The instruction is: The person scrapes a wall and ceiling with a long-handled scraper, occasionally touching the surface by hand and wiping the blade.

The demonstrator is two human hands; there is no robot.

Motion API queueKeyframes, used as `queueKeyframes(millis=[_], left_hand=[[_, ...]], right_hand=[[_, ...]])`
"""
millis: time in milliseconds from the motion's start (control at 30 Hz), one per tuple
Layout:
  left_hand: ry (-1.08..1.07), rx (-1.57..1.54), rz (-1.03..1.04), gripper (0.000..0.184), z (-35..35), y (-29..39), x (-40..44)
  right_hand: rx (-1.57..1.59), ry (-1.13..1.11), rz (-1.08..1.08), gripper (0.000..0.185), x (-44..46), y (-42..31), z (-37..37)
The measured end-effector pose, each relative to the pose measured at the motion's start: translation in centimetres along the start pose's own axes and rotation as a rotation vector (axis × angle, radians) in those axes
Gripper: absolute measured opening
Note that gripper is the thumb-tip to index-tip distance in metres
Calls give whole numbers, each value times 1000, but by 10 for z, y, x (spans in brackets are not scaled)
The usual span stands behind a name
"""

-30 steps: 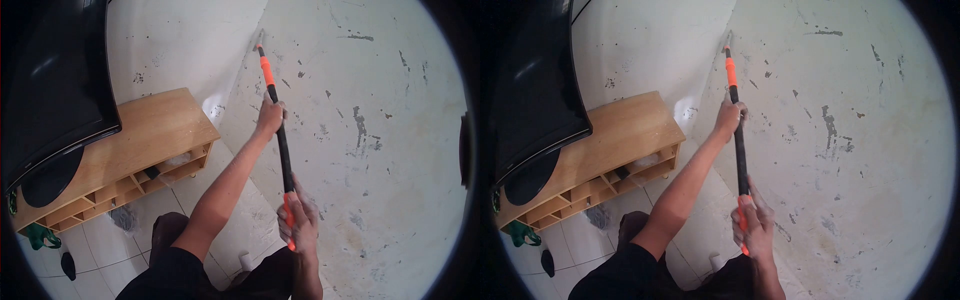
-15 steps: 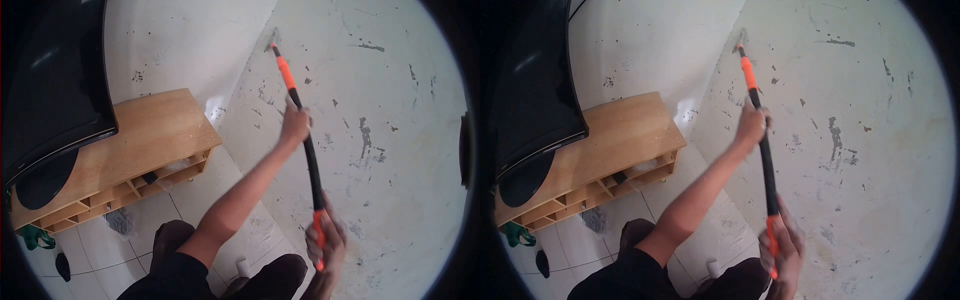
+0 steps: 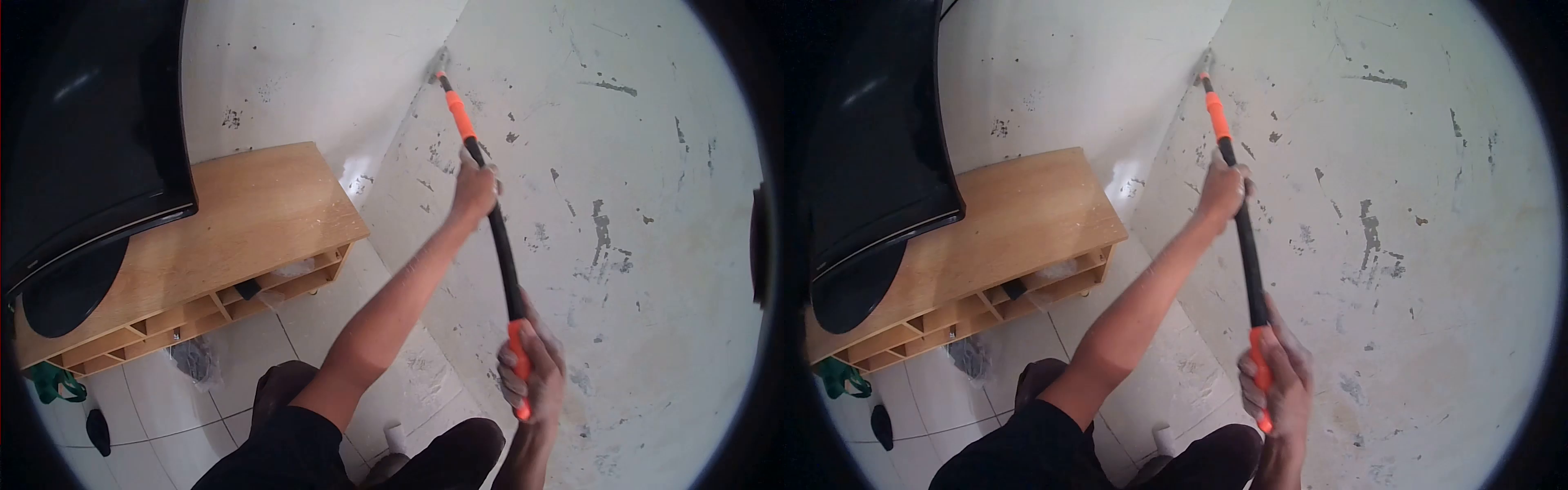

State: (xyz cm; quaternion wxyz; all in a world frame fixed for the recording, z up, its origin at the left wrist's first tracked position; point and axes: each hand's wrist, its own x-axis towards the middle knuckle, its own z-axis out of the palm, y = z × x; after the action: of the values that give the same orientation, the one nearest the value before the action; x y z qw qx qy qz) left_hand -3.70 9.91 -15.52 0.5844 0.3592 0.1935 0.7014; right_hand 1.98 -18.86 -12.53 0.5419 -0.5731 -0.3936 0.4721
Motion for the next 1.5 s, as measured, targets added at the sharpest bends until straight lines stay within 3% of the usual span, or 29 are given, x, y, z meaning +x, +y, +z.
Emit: queueKeyframes(millis=[100, 233, 467, 633, 700, 833, 967, 1133, 1267, 1367, 1500], left_hand=[[-53, 19, -105, 31, -17, 20, 2], [-19, 35, 0, 30, -5, 20, -11], [-6, -2, -69, 30, -15, 9, -11], [-69, -29, -71, 71, 16, -4, -76], [-71, -24, -121, 73, 27, -5, -109], [-78, -19, -175, 78, 22, -10, -122], [-22, -27, -76, 67, -4, -22, -72], [2, -13, -12, 36, -42, -12, -18], [-26, 80, -50, 32, -42, -13, -20], [23, 98, -25, 38, -23, -32, -51], [-11, 38, -131, 66, 1, -39, -116]], right_hand=[[-1, -19, -16, 59, -7, -1, 25], [106, -35, -41, 60, -21, 3, 13], [40, -9, 4, 57, -11, 17, 16], [34, 30, 8, 58, -56, 31, -28], [-36, 166, 47, 64, -74, 40, -40], [29, 177, 106, 59, -79, 75, -77], [-48, 67, 18, 61, -39, 59, -23], [-134, -39, -24, 61, 7, 60, 15], [-65, -45, -34, 60, 8, 63, 9], [-27, -20, 6, 60, -18, 66, -24], [-83, 8, -6, 60, -58, 82, -68]])
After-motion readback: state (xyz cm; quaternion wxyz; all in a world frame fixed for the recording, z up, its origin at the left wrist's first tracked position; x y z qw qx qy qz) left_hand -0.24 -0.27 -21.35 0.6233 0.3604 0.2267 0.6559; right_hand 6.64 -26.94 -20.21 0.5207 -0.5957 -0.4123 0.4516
